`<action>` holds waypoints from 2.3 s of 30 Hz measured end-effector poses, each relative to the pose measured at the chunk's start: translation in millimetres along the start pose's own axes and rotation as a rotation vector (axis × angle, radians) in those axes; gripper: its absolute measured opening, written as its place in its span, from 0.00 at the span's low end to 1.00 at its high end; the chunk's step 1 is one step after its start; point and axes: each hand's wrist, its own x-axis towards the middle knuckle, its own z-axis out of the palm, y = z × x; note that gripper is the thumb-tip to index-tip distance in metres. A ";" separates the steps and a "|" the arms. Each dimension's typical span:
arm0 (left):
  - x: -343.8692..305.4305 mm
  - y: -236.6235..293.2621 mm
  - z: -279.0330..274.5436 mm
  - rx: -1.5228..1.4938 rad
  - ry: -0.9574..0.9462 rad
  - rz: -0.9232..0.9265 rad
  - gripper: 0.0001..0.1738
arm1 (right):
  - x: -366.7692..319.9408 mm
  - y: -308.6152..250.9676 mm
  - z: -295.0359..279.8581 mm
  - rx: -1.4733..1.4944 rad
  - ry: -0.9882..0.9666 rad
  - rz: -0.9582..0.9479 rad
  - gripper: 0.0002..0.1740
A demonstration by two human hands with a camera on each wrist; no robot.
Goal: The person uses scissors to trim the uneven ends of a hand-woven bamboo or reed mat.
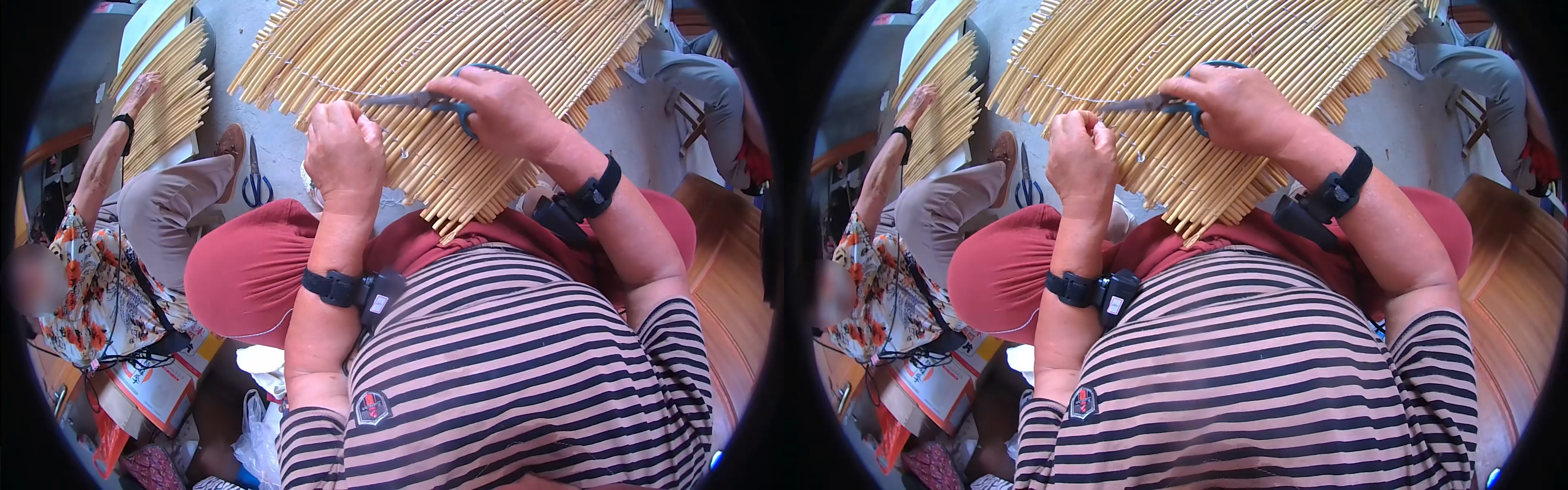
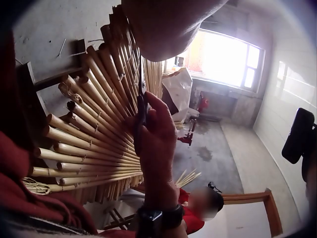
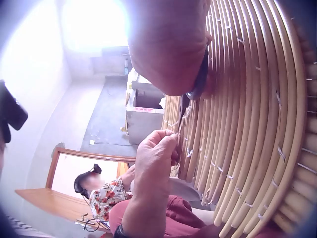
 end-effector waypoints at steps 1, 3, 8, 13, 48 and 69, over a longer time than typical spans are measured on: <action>-1.3 0.1 -2.4 -0.031 0.008 0.001 0.07 | -0.8 3.6 0.6 0.097 0.067 0.022 0.30; -4.8 -11.6 -8.2 -0.320 0.084 -0.057 0.05 | 0.1 10.6 3.2 0.292 0.204 0.067 0.29; -8.4 -48.0 -15.3 -0.973 0.536 -0.703 0.13 | -1.2 11.8 6.1 0.745 0.141 0.386 0.25; -26.4 -63.0 0.3 -1.977 -0.018 -0.968 0.28 | -2.7 -3.4 0.4 0.582 0.077 0.322 0.21; -12.7 109.7 -167.0 -1.057 0.665 0.176 0.11 | -103.0 -26.3 -110.6 1.361 0.669 -0.073 0.29; -66.7 48.6 4.8 -0.243 -0.101 0.668 0.29 | -111.2 3.9 -118.5 0.549 0.309 0.288 0.25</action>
